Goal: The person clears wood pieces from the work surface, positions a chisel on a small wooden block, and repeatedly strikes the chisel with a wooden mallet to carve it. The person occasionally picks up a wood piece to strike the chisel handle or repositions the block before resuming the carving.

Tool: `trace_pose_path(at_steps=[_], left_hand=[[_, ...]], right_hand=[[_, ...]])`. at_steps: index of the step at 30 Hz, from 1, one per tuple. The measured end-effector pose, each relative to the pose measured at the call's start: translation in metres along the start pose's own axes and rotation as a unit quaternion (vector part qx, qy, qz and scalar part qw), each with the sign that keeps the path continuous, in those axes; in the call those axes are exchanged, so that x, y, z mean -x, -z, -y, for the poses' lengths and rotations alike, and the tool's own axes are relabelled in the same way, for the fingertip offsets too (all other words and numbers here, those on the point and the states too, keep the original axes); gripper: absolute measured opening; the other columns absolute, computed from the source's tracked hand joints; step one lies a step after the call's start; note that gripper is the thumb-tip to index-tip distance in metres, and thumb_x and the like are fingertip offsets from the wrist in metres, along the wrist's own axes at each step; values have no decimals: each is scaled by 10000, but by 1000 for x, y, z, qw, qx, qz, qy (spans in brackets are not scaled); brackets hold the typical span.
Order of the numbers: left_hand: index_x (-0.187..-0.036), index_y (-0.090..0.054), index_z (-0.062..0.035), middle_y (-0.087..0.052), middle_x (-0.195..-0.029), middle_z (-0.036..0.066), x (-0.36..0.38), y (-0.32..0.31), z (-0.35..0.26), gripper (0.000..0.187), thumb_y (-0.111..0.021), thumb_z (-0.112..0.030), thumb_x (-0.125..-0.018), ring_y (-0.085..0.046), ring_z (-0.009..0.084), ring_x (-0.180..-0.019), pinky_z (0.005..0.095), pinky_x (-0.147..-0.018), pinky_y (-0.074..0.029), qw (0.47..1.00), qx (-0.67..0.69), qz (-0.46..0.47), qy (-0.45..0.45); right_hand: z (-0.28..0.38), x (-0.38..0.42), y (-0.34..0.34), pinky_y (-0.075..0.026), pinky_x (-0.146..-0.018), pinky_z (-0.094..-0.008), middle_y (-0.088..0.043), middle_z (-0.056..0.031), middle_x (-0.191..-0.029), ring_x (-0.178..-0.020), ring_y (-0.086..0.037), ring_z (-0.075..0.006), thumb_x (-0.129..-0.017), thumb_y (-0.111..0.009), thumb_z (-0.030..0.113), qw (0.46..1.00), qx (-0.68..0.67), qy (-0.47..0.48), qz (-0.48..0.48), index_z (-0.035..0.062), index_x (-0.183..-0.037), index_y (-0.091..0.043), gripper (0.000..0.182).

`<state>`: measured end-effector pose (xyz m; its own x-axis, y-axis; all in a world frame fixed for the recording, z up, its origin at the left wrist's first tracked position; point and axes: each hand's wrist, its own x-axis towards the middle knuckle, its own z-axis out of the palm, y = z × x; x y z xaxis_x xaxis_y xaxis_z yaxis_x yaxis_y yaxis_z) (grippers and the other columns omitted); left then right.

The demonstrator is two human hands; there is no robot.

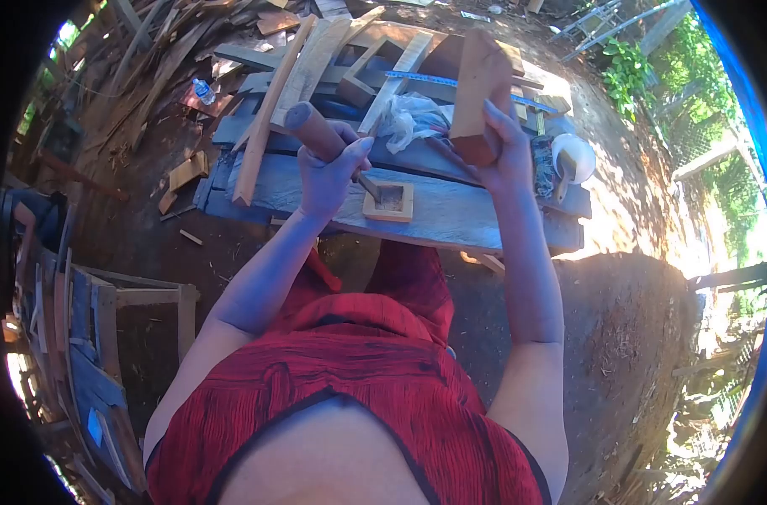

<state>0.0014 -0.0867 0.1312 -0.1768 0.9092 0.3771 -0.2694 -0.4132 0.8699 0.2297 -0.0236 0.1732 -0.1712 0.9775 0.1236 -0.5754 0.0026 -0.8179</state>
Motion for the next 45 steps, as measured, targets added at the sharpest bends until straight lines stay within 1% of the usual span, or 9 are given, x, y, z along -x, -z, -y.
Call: trace_pose_path(at_steps=[19, 25, 31, 33, 35, 39, 41, 43, 45], left_hand=[[-727, -566, -51, -566, -649, -5, 1, -3, -2, 126, -682, -60, -778, -552, 57, -567, 197, -534, -443, 999, 27, -8, 15], [-731, -568, -42, -570, -659, -5, -4, 1, 1, 110, -668, -44, -777, -555, 58, -580, 200, -543, -453, 999, 22, -16, 26], [-757, -584, -32, -583, -677, 8, -3, 1, 0, 94, -675, -40, -776, -559, 65, -583, 201, -548, -457, 998, 54, -23, 28], [-736, -567, -39, -567, -662, -1, -4, 1, 1, 112, -670, -32, -779, -552, 59, -572, 200, -546, -458, 998, 48, -37, 31], [-725, -560, -44, -555, -644, -8, -3, -4, -2, 121, -666, -23, -780, -549, 53, -566, 197, -541, -459, 997, 53, -37, 35], [-734, -570, -43, -564, -653, -5, -5, 1, 2, 109, -666, -30, -783, -553, 52, -565, 198, -537, -465, 997, 69, -26, 13], [-728, -566, -47, -560, -648, -7, -5, 5, 1, 112, -662, -32, -784, -549, 55, -556, 197, -536, -461, 998, 51, -22, 7], [-723, -563, -49, -559, -643, -6, -5, 6, 2, 116, -660, -32, -784, -550, 59, -553, 197, -534, -458, 998, 60, -24, 4], [-718, -560, -51, -558, -637, -6, -6, 6, 2, 120, -658, -32, -783, -551, 62, -550, 197, -532, -455, 997, 72, -20, -1]], right_hand=[[107, 18, -211, -475, -781, -279, -625, -59, -986, -899, -589, -146, -670, -831, 184, 822, 502, 148, 225, 58, -1280, -531, 692], [86, 13, -247, -490, -816, -403, -613, -108, -903, -856, -621, -322, -638, -758, 232, 379, 855, 116, 334, 327, -1278, -557, 678], [71, 7, -241, -495, -858, -329, -642, -112, -1079, -938, -638, -201, -634, -814, 169, 721, 566, 248, 315, 213, -1267, -571, 680], [70, 13, -248, -502, -824, -344, -640, -116, -1050, -897, -643, -240, -638, -808, 215, 422, 848, 75, 311, 265, -1259, -579, 664], [66, 10, -242, -511, -797, -355, -651, -110, -993, -855, -647, -250, -645, -809, 248, 377, 861, 137, 314, 276, -1236, -595, 629], [73, 6, -250, -520, -787, -357, -664, -114, -962, -857, -654, -245, -641, -810, 260, 498, 795, 207, 278, 264, -1213, -612, 605], [70, 5, -241, -525, -785, -360, -674, -122, -968, -883, -659, -251, -629, -809, 264, 735, 622, 167, 214, 258, -1193, -624, 594], [65, 13, -236, -529, -784, -352, -676, -118, -985, -896, -664, -239, -625, -808, 245, 689, 647, 201, 258, 265, -1209, -615, 615], [56, 6, -218, -535, -756, -334, -678, -103, -940, -851, -669, -215, -625, -807, 227, 452, 778, 260, 350, 272, -1227, -605, 637]])
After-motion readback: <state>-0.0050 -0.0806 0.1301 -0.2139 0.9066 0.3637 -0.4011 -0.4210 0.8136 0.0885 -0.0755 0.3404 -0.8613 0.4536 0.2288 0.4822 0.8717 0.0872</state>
